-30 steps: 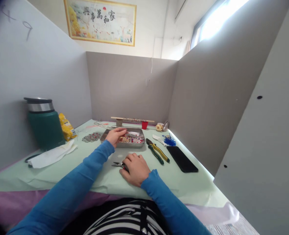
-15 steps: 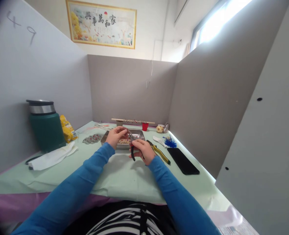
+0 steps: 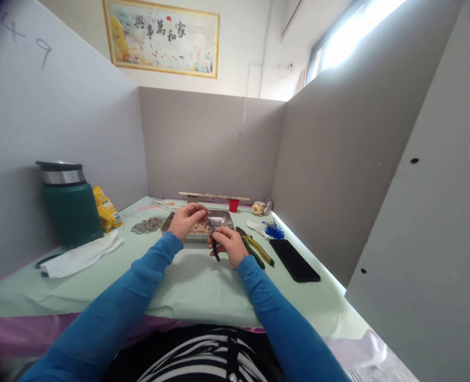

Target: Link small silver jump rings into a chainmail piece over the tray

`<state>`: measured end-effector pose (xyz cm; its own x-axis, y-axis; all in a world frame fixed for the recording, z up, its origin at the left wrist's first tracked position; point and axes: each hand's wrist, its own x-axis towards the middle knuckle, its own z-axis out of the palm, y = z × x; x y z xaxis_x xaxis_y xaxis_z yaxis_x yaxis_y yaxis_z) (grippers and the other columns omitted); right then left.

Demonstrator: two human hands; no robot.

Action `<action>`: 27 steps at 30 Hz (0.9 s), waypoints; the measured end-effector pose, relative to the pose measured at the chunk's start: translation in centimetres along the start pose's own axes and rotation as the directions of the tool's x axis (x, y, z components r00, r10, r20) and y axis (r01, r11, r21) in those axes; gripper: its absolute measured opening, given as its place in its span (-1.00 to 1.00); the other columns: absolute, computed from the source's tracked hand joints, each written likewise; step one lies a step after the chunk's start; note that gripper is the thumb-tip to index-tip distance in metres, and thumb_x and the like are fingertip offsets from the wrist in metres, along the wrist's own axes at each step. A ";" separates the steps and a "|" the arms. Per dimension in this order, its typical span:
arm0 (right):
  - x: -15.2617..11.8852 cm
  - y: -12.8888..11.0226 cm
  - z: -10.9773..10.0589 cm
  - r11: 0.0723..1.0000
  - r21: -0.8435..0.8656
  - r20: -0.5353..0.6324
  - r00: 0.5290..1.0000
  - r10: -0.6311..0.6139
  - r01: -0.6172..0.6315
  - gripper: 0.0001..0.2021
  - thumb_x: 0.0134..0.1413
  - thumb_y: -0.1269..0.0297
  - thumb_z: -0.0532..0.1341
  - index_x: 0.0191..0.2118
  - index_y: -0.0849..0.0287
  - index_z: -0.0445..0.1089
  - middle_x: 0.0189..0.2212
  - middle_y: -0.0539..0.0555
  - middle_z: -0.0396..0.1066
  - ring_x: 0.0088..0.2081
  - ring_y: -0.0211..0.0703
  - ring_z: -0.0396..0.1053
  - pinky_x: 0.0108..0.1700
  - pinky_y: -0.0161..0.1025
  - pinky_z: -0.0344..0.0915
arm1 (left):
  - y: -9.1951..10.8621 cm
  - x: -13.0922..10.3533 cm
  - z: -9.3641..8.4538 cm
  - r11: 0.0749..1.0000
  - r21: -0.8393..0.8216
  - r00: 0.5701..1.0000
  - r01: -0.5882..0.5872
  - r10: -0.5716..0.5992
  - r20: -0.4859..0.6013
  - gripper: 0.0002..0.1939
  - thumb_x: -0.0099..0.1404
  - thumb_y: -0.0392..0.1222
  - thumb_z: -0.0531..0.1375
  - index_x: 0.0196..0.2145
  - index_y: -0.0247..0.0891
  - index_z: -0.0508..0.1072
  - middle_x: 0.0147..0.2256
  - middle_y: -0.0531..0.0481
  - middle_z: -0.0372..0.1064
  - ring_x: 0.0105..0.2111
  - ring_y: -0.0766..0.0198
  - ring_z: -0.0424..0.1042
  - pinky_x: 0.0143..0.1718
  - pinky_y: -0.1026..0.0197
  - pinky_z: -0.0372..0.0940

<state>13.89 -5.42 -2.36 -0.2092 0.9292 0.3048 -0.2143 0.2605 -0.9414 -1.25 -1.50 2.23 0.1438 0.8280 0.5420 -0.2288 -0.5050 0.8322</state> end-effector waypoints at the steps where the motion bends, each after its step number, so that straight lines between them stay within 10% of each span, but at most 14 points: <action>1: 0.0 0.0 0.0 1.000 -0.001 -0.007 1.000 0.005 -0.005 -0.72 -0.15 0.12 0.26 -0.36 0.24 0.36 -0.45 0.08 0.40 -0.44 -0.16 0.37 -0.45 -0.17 0.40 | 0.0 0.0 0.0 1.000 -0.005 1.000 0.002 -0.002 0.011 -0.81 0.01 -0.16 0.26 -0.43 -0.33 0.42 -0.44 -0.03 0.42 -0.46 0.35 0.38 -0.33 0.25 0.32; 27: -0.2 -0.6 0.0 0.990 0.059 0.009 0.992 0.130 -0.130 -0.78 -0.17 0.16 0.25 -0.43 0.22 0.35 -0.49 0.07 0.37 -0.49 -0.19 0.34 -0.49 -0.20 0.37 | -0.8 0.5 -1.3 0.879 0.417 0.963 -0.233 0.148 0.227 -0.86 0.14 -0.21 0.17 -0.38 -0.26 0.52 -0.36 -0.04 0.47 -0.31 0.25 0.41 -0.17 0.26 0.25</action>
<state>14.07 -5.77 -1.82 -0.2442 0.9526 0.1815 -0.2412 0.1216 -0.9628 -2.23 -0.41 1.69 0.3230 0.6673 0.6711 0.1664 -0.7381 0.6538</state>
